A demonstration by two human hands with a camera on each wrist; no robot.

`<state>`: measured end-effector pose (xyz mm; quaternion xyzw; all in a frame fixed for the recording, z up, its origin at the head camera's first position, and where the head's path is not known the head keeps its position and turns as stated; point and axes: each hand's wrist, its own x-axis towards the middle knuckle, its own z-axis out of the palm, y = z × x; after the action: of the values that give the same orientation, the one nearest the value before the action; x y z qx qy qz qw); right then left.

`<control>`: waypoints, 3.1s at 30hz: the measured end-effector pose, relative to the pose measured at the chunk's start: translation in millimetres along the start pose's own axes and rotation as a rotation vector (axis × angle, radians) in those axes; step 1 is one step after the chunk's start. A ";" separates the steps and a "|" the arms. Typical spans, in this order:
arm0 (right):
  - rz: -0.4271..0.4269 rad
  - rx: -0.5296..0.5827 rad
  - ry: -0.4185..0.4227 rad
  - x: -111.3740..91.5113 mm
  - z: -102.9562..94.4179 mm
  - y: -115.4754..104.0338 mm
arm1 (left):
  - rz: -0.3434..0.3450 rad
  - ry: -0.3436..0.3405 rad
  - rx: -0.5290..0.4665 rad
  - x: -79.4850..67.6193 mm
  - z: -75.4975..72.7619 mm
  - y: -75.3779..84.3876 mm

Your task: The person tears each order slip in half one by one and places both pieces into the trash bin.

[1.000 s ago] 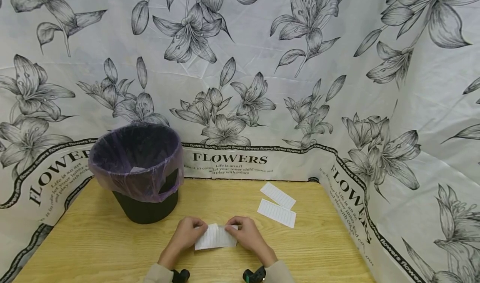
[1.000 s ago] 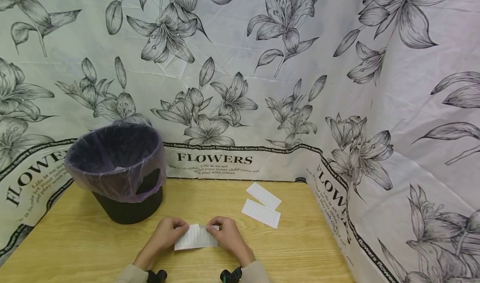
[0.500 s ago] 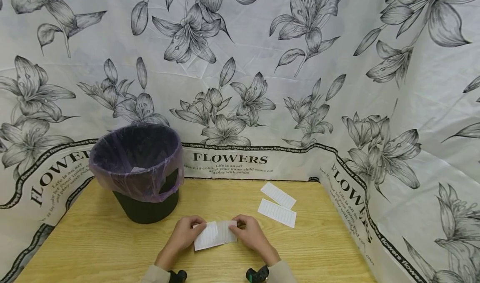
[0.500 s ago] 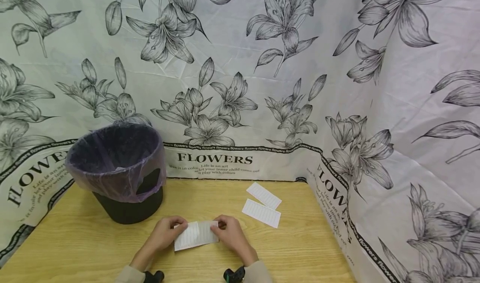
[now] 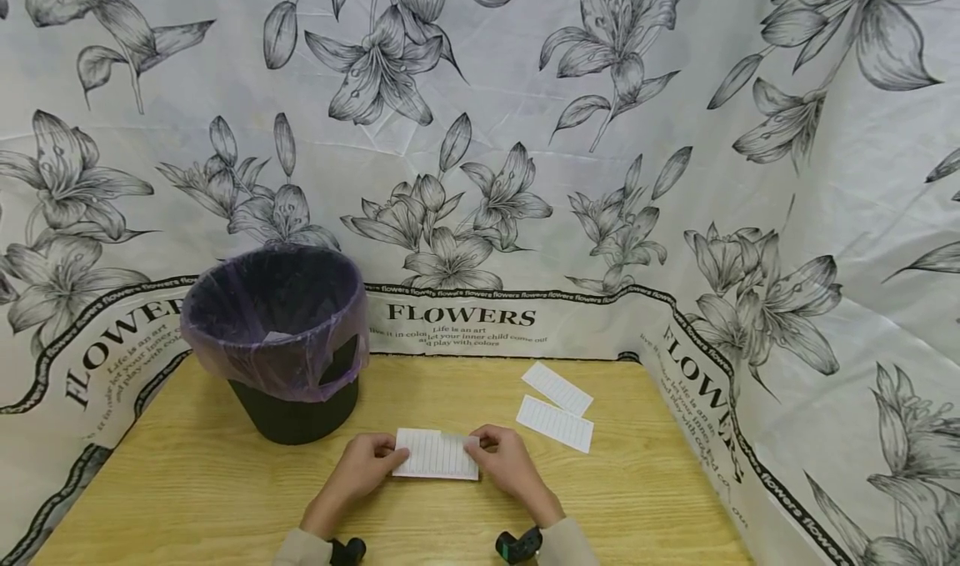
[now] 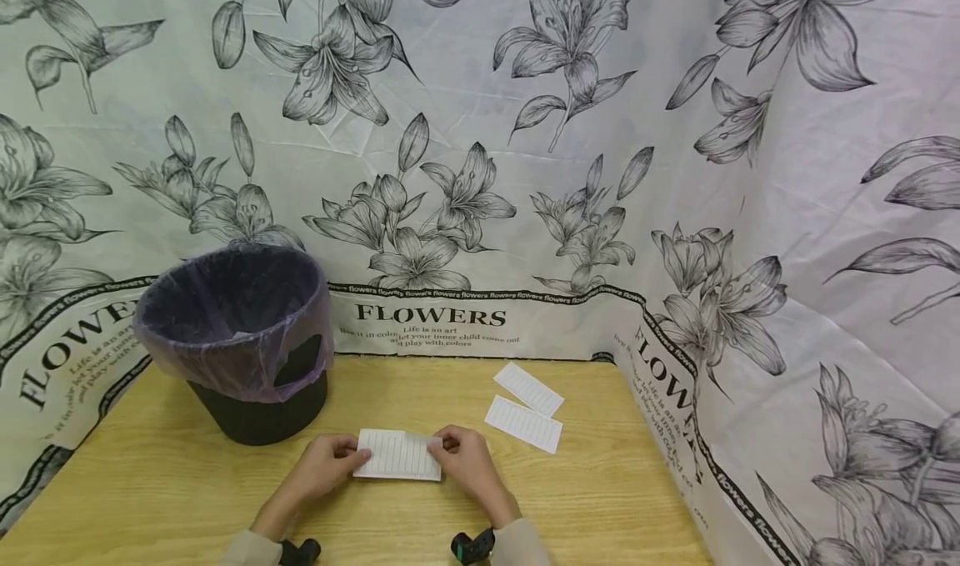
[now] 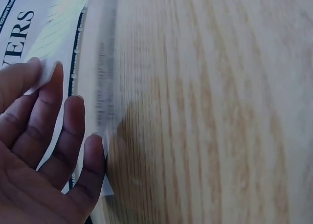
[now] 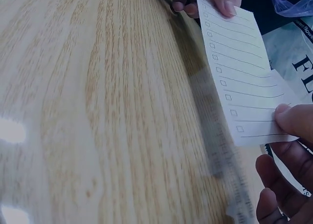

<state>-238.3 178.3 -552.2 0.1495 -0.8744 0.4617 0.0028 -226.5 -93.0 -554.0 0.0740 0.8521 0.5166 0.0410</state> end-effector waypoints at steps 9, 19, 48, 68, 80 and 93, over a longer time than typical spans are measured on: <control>0.002 0.016 -0.004 -0.5 -3.2 -2.1 | -0.018 0.073 0.017 0.1 0.2 -1.1; -0.006 0.021 0.037 0.6 -1.2 2.3 | -0.007 0.121 0.004 0.1 -3.4 -2.2; 0.013 0.024 0.070 -1.4 -3.8 7.6 | 0.013 0.224 0.022 -2.6 -5.8 -5.3; 0.054 0.055 0.116 -1.9 -15.0 7.0 | -0.027 0.275 0.043 -3.8 -17.4 -9.2; 0.041 0.023 0.123 2.1 -21.2 3.0 | 0.024 0.311 0.012 -2.6 -27.0 10.3; 0.059 0.012 0.135 7.0 -25.7 -1.6 | 0.158 0.363 0.078 -5.2 -38.1 37.0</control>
<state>-248.0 196.5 -535.2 0.0923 -0.8734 0.4758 0.0474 -223.8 -110.3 -503.5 0.0479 0.8564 0.4896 -0.1567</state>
